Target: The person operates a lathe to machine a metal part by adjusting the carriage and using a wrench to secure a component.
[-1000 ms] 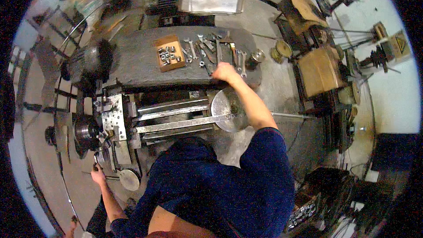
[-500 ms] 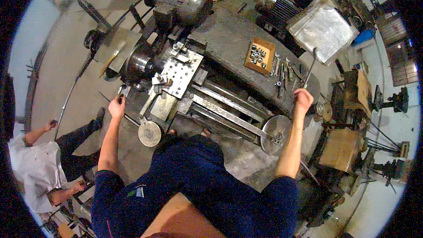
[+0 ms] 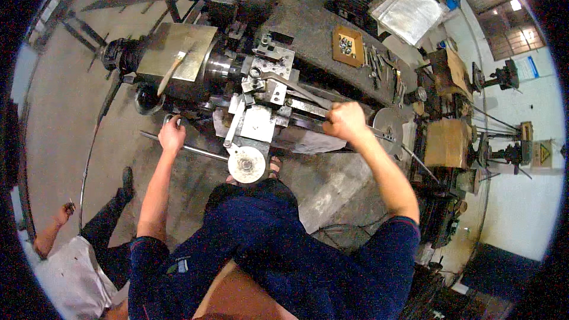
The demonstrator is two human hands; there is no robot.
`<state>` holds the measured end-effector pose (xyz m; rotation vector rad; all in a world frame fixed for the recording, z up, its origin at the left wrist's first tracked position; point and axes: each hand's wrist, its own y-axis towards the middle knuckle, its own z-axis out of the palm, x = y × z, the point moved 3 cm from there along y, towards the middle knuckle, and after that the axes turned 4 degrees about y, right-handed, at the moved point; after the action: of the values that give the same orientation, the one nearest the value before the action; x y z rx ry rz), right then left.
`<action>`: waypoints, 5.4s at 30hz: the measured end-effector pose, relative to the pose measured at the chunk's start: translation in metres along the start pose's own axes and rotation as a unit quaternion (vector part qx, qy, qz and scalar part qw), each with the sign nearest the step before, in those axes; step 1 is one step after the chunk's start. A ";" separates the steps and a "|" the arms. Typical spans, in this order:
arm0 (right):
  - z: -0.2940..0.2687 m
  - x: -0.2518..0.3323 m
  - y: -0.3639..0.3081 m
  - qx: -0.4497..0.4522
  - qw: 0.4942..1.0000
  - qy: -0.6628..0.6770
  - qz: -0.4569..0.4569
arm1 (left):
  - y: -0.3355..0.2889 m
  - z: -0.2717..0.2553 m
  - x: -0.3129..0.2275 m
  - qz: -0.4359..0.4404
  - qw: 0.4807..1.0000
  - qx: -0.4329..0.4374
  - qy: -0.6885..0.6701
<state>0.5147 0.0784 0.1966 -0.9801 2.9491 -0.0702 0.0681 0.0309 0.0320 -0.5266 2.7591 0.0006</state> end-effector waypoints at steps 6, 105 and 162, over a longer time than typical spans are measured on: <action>-0.021 -0.024 0.031 0.108 0.987 -0.115 -0.027 | 0.002 -0.006 -0.007 0.024 0.999 0.016 0.021; -0.001 -0.087 0.091 0.153 0.958 -0.155 -0.186 | -0.029 0.041 0.065 -0.239 0.758 -0.107 -0.597; -0.005 0.061 -0.025 -0.126 0.973 -0.019 0.192 | -0.017 0.037 0.028 -0.324 0.750 -0.237 -0.526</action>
<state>0.4808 0.0220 0.2021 -0.4006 3.1012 0.3357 0.0616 0.0073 -0.0109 -1.1446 1.3480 0.6353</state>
